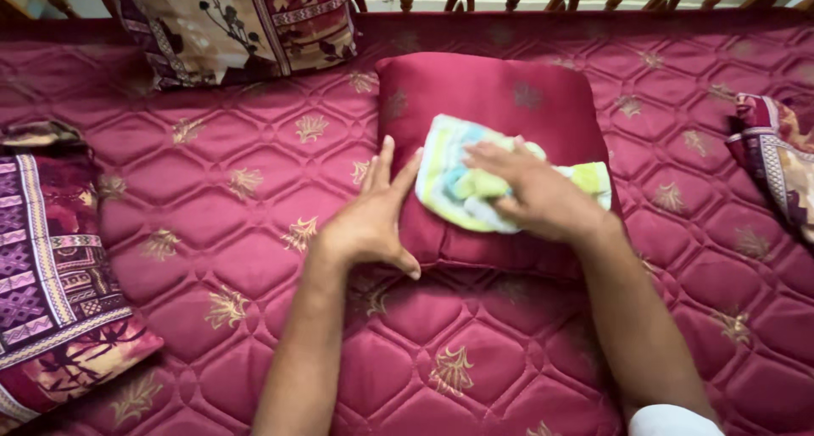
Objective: The person wipes a red pillow with a cloth, then places a patterned pillowcase over it and adjusts the fit. The person repeats the wiping process on the same pillow after removing the pillowcase.
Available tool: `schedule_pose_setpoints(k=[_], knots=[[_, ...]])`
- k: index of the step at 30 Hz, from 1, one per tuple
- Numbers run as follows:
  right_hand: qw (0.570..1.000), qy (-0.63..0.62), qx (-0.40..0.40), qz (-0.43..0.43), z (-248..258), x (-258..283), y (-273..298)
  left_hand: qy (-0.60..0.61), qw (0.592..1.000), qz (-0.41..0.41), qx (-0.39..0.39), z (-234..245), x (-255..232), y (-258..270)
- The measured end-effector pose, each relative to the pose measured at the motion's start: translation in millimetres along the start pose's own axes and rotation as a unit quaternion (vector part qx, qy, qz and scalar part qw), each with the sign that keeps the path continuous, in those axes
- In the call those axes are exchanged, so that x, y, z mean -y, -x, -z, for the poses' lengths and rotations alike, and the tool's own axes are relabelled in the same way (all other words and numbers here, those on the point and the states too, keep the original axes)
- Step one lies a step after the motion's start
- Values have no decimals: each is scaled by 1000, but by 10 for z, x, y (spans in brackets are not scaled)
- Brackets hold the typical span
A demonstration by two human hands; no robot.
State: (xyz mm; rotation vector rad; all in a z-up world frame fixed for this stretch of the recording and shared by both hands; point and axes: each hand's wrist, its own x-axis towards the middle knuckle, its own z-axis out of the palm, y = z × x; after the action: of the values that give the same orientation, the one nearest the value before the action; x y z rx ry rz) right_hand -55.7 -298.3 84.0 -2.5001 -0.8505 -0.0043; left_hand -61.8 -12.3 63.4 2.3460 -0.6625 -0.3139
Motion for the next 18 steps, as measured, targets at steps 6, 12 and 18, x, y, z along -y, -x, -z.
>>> schedule_pose_setpoints(k=[6, 12, 18], knots=[[986, 67, -97, -114, 328, -1028, 128, 23, 973, -20, -228, -147, 515, -171], [995, -66, 56, 48, -191, -357, -40, 102, 872, 124, -463, -501, 1092, -572], [992, 27, -31, 120, -178, -169, -147, 218, 850, 75, -473, -979, 559, -681]])
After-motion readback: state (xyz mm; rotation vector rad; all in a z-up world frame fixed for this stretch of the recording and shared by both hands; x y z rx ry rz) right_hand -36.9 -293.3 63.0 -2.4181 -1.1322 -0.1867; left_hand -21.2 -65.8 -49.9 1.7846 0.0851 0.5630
